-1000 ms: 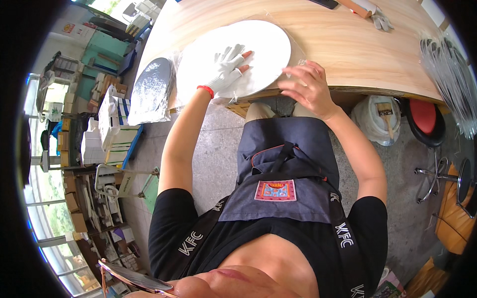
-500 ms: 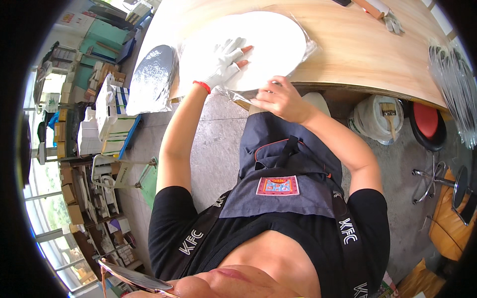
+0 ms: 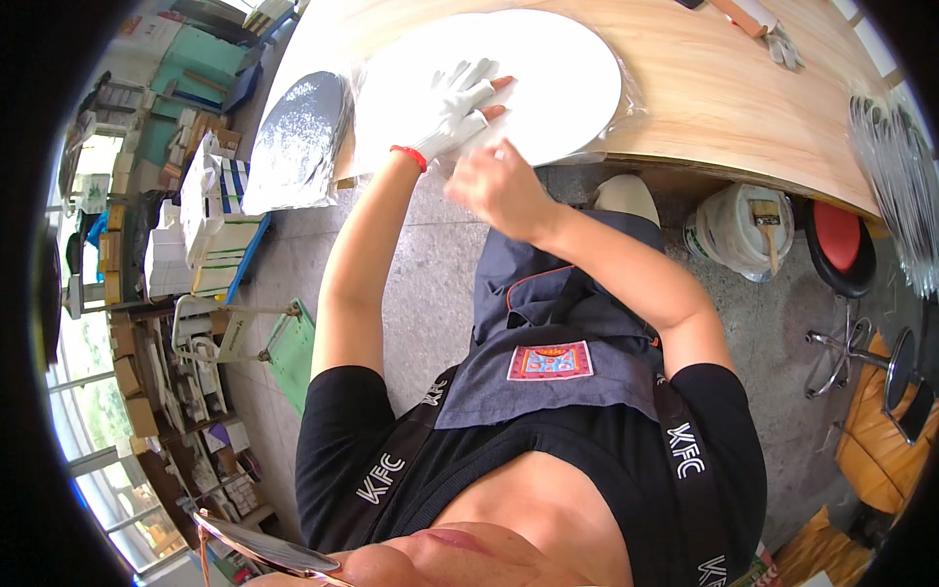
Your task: The person places protective plastic sheets onto various circular discs and puts the covered discs into individual plastic bags.
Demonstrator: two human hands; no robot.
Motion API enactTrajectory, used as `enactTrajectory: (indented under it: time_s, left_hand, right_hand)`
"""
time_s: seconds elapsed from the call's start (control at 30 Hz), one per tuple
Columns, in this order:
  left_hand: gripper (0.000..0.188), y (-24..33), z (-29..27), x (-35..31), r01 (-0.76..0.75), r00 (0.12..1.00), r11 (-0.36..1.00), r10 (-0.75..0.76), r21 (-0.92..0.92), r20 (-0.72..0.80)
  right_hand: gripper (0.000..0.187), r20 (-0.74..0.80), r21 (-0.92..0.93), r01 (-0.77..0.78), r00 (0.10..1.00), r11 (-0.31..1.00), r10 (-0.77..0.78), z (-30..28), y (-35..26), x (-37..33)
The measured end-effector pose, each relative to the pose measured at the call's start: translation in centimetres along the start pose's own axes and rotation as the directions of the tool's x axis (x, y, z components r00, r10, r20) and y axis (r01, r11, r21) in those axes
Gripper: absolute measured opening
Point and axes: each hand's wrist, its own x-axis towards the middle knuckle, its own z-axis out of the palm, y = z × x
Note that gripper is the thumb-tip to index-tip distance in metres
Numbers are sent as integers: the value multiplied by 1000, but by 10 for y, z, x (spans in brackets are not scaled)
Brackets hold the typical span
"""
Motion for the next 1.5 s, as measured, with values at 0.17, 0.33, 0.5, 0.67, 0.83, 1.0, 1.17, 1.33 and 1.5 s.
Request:
enactTrajectory:
  time_s: [0.17, 0.33, 0.5, 0.67, 0.83, 1.0, 1.17, 1.33, 1.5]
  left_hand:
    - [47, 2, -1, -5, -17, 1000, 1000, 17, 9, -19]
    - [40, 13, -12, -9, -80, 966, 988, 43, -135, -255]
    - [16, 97, -31, -49, -188, 937, 902, 47, -387, -346]
    - [15, 152, -12, -82, 63, 975, 934, -132, -351, -177]
    - [25, 153, 15, -93, 429, 873, 587, -464, -687, 149]
    - [39, 158, 48, -89, 270, 662, -433, -564, -860, 492]
    - [37, 167, 57, -77, -44, 596, -509, -704, -860, 386]
    - [36, 166, 68, -74, -128, 536, -467, -775, -875, 335]
    - [33, 169, 68, -73, -135, 526, -455, -786, -880, 325]
  right_hand:
    - [24, 28, 5, 73, 997, 997, -73, -1, -20, -60]
    - [26, -53, 26, 1, 999, 1000, 0, -33, -23, -66]
    - [23, 33, -90, -275, 960, 957, 279, -60, 13, -67]
    - [16, 115, -155, -331, 930, 931, 350, -58, 22, -71]
    - [7, 183, -292, -469, 828, 833, 530, -55, 35, -82]
    - [7, 106, -239, -625, 744, 743, 660, -57, 42, -80]
    - [18, -37, -120, -639, 768, 760, 640, -60, 34, -70]
    - [24, 33, -179, -339, 936, 924, 350, -59, 42, -55]
    - [18, 23, -186, -255, 964, 949, 263, -46, 49, -48]
